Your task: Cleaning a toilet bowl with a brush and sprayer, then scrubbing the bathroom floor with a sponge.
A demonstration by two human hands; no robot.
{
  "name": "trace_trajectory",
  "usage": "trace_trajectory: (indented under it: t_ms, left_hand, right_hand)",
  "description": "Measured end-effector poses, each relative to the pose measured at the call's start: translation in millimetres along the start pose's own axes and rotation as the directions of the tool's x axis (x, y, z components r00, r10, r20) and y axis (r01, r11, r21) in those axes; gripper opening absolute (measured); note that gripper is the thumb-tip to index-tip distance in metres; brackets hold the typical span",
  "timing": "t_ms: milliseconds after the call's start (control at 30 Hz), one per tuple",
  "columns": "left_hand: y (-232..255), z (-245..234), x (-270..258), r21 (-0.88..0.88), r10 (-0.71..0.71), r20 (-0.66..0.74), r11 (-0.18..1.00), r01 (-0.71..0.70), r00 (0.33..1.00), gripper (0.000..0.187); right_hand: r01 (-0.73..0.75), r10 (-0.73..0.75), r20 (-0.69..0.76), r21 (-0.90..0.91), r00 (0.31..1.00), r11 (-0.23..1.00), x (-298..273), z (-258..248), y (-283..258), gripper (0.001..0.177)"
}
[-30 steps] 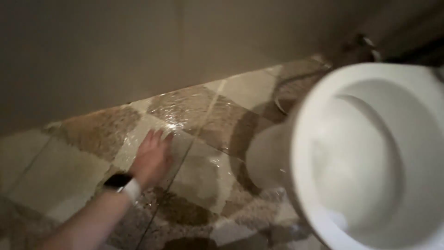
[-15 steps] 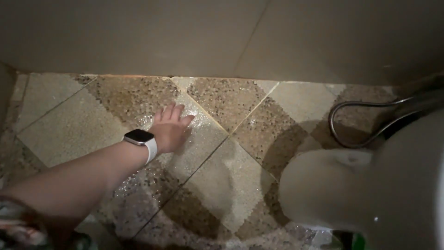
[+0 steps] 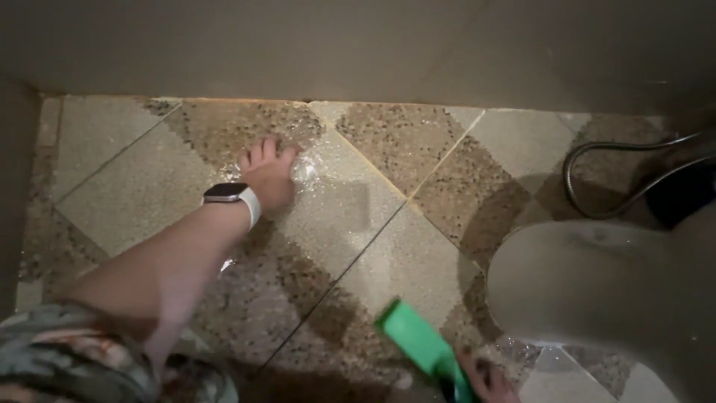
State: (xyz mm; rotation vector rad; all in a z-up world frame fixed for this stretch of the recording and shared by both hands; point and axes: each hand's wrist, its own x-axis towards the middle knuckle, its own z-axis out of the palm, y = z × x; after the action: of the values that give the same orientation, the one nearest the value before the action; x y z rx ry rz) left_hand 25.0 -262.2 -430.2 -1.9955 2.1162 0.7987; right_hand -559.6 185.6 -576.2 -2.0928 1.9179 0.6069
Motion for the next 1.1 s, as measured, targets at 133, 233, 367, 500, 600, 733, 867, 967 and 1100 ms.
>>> trace_trajectory:
  t_ms: [133,233,367,500,600,733,867,967,1100]
  left_hand:
    - [11,-34,-17,-0.125,-0.049,0.072,0.990,0.058,0.996,0.078]
    - [13,-48,-24,-0.135,-0.099,0.098,0.985,0.112,0.990,0.087]
    - [-2,-50,-30,-0.236,-0.096,0.059,0.966,0.107,0.994,0.090]
    - [-46,-17,-4,-0.184,-0.155,-0.137,0.975,0.128,0.978,0.063]
    - [-61,-15,1,-0.190,-0.200,-0.158,0.967,0.169,0.967,0.051]
    - [-89,1,-2,-0.113,-0.205,-0.147,0.975,0.189,0.968,0.053]
    - [-86,-31,-20,-0.162,-0.202,-0.137,0.970,0.179,0.970,0.061]
    - [-110,-13,-3,-0.236,-0.247,-0.160,0.950,0.206,0.956,0.061]
    - [-132,-3,17,-0.211,-0.210,-0.436,0.969,0.127,0.875,0.050]
  right_hand:
    - [-0.158,0.139,0.078,0.370,0.987,0.915,83,-221,-141,0.112]
    - [-0.081,0.152,-0.096,0.517,0.984,0.852,129,-273,-215,0.097]
    - [0.093,0.093,-0.243,0.654,0.965,0.751,170,-278,-314,0.031]
    - [0.671,-0.637,-0.212,0.207,0.742,0.713,152,-222,-386,0.061]
    - [0.522,-0.576,0.080,0.336,0.813,0.784,280,-164,-393,0.053]
    - [-0.284,0.333,0.048,0.644,0.942,0.710,215,-425,-271,0.017]
    - [-0.119,0.689,-0.262,0.884,0.675,0.453,306,-339,-172,0.071]
    - [0.059,0.449,-0.513,0.704,0.732,0.708,272,-389,-289,0.025]
    - [0.428,-0.290,-0.314,0.650,0.904,0.628,222,-264,-490,0.025]
